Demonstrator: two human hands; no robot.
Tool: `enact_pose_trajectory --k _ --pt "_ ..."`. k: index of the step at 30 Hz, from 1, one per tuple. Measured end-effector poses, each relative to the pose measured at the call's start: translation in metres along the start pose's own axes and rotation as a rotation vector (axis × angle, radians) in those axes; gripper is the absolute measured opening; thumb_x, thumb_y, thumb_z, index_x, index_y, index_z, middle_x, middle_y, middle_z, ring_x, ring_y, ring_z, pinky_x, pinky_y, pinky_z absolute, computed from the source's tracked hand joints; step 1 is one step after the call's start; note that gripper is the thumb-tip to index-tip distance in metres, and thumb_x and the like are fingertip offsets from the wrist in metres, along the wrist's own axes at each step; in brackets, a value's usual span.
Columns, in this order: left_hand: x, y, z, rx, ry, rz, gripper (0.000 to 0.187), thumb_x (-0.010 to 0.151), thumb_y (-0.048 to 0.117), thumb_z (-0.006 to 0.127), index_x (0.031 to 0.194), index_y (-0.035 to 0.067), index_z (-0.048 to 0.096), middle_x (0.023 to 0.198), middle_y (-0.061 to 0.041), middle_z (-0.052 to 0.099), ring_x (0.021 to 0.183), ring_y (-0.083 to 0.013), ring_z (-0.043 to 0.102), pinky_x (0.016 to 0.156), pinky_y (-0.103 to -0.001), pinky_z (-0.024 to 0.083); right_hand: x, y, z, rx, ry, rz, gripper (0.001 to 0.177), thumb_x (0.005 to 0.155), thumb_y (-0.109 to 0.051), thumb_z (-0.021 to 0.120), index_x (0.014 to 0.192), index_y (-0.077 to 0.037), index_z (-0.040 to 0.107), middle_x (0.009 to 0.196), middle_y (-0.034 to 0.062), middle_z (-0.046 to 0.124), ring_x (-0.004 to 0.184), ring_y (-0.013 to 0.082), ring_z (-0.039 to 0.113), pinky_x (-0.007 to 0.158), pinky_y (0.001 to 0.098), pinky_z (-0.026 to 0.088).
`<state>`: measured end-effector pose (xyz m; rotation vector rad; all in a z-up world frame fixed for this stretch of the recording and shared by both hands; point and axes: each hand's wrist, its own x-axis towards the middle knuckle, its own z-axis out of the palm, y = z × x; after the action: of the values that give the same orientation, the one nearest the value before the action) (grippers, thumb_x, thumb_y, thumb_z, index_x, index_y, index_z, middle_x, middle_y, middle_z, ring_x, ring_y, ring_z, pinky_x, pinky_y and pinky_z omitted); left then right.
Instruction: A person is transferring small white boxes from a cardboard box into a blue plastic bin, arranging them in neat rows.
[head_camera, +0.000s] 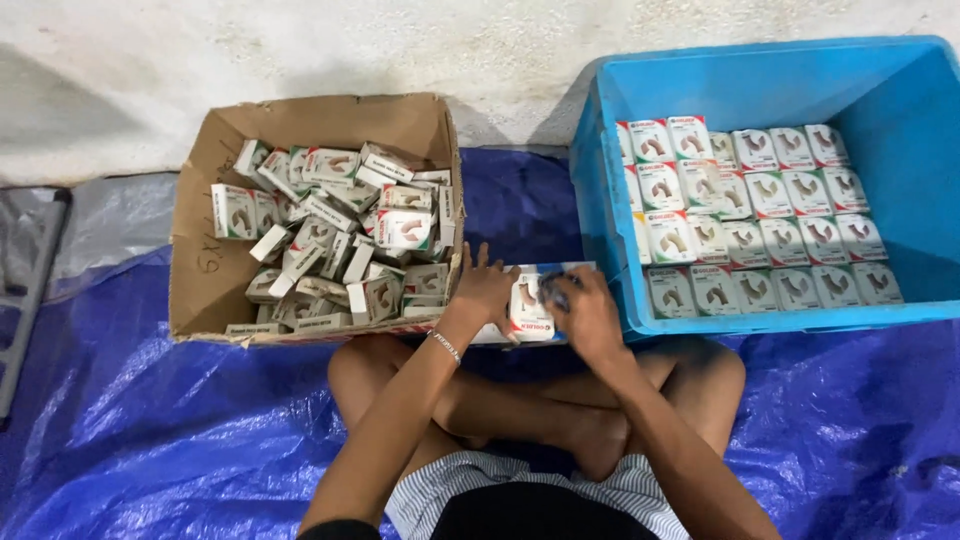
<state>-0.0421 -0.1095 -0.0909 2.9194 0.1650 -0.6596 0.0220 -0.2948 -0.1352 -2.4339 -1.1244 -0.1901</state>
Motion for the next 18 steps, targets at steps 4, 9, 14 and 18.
enact_pose_trajectory --k 4,9,14,18 --pt "-0.008 0.003 -0.013 -0.005 -0.022 -0.004 0.106 0.053 0.042 0.094 0.145 0.015 0.049 0.141 -0.020 0.055 0.145 -0.0517 0.021 0.116 -0.071 0.001 0.011 -0.016 0.016 0.041 0.001 -0.019 0.033 0.075 -0.015 0.080 0.107 -0.009 0.074 0.103 0.0110 0.063 0.098 0.0347 0.064 0.086 0.0432 0.051" --pt "-0.005 0.005 -0.007 0.063 -0.001 -0.008 0.092 0.062 0.029 0.090 0.143 0.016 0.049 0.137 -0.020 0.057 0.144 -0.0504 0.025 0.117 -0.069 0.003 -0.019 -0.049 0.015 0.211 0.033 -0.155 0.040 0.063 -0.018 0.085 0.102 -0.013 0.076 0.100 0.0062 0.069 0.101 0.0313 0.061 0.083 0.0411 0.051" --pt "-0.006 0.002 -0.006 0.012 -0.008 0.002 0.103 0.054 0.042 0.091 0.144 0.016 0.049 0.137 -0.020 0.057 0.143 -0.0507 0.026 0.118 -0.067 0.004 -0.023 -0.018 0.000 0.220 0.089 -0.081 0.030 0.067 -0.021 0.085 0.096 -0.015 0.078 0.102 0.0035 0.070 0.108 0.0313 0.060 0.088 0.0418 0.051" --pt "0.009 -0.004 0.009 0.026 0.006 0.010 0.117 0.042 0.053 0.094 0.144 0.015 0.050 0.136 -0.021 0.058 0.142 -0.0515 0.029 0.117 -0.067 0.006 0.005 -0.027 -0.016 0.244 0.133 0.004 0.024 0.080 -0.005 0.077 0.104 -0.001 0.075 0.120 0.0187 0.067 0.119 0.0452 0.057 0.100 0.0521 0.048"
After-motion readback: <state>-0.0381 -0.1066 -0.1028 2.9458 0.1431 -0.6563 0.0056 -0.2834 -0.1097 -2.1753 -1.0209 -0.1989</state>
